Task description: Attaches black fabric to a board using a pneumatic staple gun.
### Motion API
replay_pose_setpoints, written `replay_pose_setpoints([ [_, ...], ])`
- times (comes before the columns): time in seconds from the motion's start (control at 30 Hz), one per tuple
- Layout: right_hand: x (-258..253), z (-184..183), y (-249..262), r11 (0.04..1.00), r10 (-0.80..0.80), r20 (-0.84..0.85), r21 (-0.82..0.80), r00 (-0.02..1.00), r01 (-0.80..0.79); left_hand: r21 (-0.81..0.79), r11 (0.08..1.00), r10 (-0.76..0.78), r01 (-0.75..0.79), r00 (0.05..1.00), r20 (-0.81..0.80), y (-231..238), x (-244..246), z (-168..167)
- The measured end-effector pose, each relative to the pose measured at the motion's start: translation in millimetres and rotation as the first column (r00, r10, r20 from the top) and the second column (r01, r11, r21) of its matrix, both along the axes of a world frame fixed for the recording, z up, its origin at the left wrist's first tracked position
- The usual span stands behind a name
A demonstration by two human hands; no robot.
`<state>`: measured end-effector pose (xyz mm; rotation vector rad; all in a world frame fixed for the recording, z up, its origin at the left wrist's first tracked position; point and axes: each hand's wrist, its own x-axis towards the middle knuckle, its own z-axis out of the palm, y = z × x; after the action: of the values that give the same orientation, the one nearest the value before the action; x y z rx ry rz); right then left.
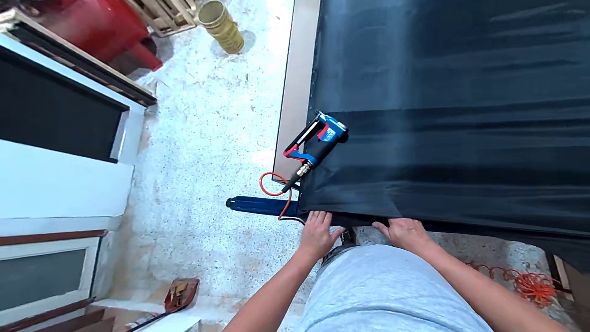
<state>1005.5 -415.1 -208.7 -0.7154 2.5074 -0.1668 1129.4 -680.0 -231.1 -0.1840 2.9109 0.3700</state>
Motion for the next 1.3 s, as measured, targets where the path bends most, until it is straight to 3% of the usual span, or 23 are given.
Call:
replay_pose_setpoints([
  [0.13,8,-5,-32,0.994,0.097,-0.055,-0.042,0.994,-0.099,0.066,0.998,-0.041,0.023,0.954,0.298,5,-50,19],
  [0.2,10,-9,-43,0.992,0.109,-0.089,-0.046,0.990,-0.114,0.075,0.997,-0.023,-0.004,0.932,0.363,8,-60,20],
  [0.23,11,-11,-47,0.994,0.091,-0.114,-0.049,0.989,-0.097,0.089,0.996,-0.031,0.003,0.945,0.324,7,-56,18],
  [0.33,10,-11,-61,0.999,-0.027,-0.097,-0.037,0.995,0.023,0.136,0.978,-0.159,0.157,0.987,0.009,-10,-15,7],
  [0.4,10,-11,-70,0.995,-0.096,-0.072,-0.037,0.993,0.094,0.114,0.959,-0.239,0.261,0.954,-0.179,-26,17,-2],
  [0.47,11,-10,-78,0.992,-0.125,-0.033,-0.013,0.992,0.125,0.084,0.950,-0.268,0.300,0.925,-0.268,-36,35,-9],
  [0.57,16,-11,-87,0.995,-0.102,0.005,-0.011,0.995,0.102,0.035,0.974,-0.221,0.225,0.971,-0.091,-30,19,-3],
  [0.63,19,-12,-87,0.995,-0.080,-0.014,-0.054,0.997,0.079,0.026,0.988,-0.153,0.151,0.976,0.155,-18,-13,11],
  [0.7,22,-13,-85,0.994,-0.063,-0.054,-0.097,0.997,0.057,0.038,0.996,-0.094,0.086,0.895,0.436,-10,-49,25],
  [0.73,23,-13,-83,0.992,-0.060,-0.074,-0.111,0.995,0.052,0.035,0.997,-0.079,0.071,0.861,0.503,-7,-60,27],
  [0.8,24,-11,-79,0.993,-0.059,-0.096,-0.110,0.994,0.048,0.027,0.996,-0.085,0.081,0.885,0.459,-4,-56,29],
  [0.87,25,-11,-73,0.992,-0.047,-0.119,-0.121,0.992,0.033,0.051,0.985,-0.170,0.163,0.965,0.202,-8,-24,24],
  [0.93,26,-10,-64,0.990,-0.029,-0.113,-0.143,0.993,0.013,0.098,0.957,-0.260,0.272,0.958,-0.117,-17,12,8],
  [0.97,26,-10,-57,0.988,-0.019,-0.110,-0.155,0.994,0.002,0.112,0.948,-0.273,0.297,0.943,-0.190,-19,23,3],
  [1.03,28,-12,-42,0.981,0.022,-0.124,-0.189,0.992,-0.046,0.101,0.963,-0.234,0.251,0.959,-0.157,-19,29,6],
  [1.2,36,-13,10,0.907,0.190,-0.189,-0.342,0.963,-0.246,-0.017,1.000,-0.019,0.024,0.967,0.254,-16,-27,26],
  [1.27,40,2,50,0.887,0.046,-0.231,-0.438,0.972,-0.146,-0.003,1.000,-0.011,0.012,0.965,0.262,-12,-30,27],
  [1.3,42,13,76,0.872,-0.087,-0.252,-0.488,0.964,-0.048,0.041,0.998,-0.059,0.052,0.982,0.182,-9,-24,26],
])
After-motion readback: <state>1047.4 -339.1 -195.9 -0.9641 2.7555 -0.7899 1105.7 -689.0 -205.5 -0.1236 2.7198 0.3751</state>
